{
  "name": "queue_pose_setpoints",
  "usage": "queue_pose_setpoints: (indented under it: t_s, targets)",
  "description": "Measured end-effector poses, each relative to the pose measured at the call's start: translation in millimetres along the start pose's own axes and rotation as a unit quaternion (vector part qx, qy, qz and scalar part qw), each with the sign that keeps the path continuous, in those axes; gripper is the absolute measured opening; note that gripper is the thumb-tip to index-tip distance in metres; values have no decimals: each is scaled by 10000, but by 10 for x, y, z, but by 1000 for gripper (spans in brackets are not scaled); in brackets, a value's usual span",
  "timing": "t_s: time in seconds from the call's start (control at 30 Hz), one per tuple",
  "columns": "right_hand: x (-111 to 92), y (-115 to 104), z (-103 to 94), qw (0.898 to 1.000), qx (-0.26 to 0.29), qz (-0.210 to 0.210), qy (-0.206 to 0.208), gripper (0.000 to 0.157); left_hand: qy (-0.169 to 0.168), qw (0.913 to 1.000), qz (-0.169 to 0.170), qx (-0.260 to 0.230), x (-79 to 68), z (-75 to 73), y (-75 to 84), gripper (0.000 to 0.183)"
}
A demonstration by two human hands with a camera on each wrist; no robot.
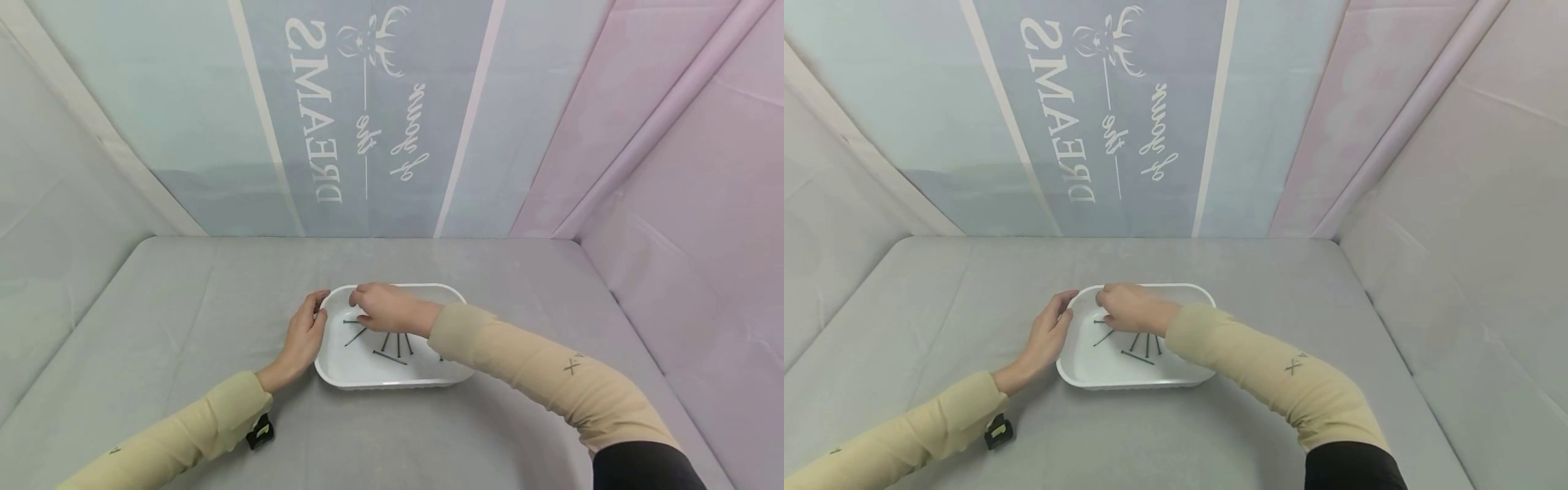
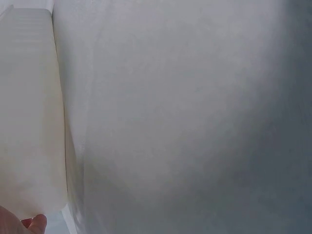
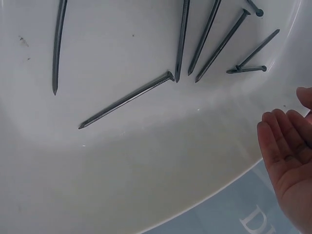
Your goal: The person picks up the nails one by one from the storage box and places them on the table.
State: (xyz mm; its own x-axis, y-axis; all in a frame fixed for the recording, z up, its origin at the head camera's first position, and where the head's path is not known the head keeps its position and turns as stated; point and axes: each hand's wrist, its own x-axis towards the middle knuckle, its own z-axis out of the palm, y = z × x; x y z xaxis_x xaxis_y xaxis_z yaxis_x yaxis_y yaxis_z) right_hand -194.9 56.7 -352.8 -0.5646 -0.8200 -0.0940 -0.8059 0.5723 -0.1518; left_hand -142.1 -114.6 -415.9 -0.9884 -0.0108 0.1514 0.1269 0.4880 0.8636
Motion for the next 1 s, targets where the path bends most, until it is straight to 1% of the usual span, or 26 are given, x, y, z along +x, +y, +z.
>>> queue_pose_setpoints:
  t_s: [0.27,0.53,0.8,1.0]
  targets:
    - [45,34,85,10000,-69,-47,20,21,11,10000,9,3,2,-1,3,36]
    - [77,50,163,9996,-256,-100,-103,21,52,10000,31,0,-4,3,-10,35]
    - [107,52,231,9986,-490,-173,-84,19,55,9999,11,89,-10,5,5,35]
    - [134,56,275,9978,-582,-299,-39,17,66,9999,96,85,-10,1,-9,35]
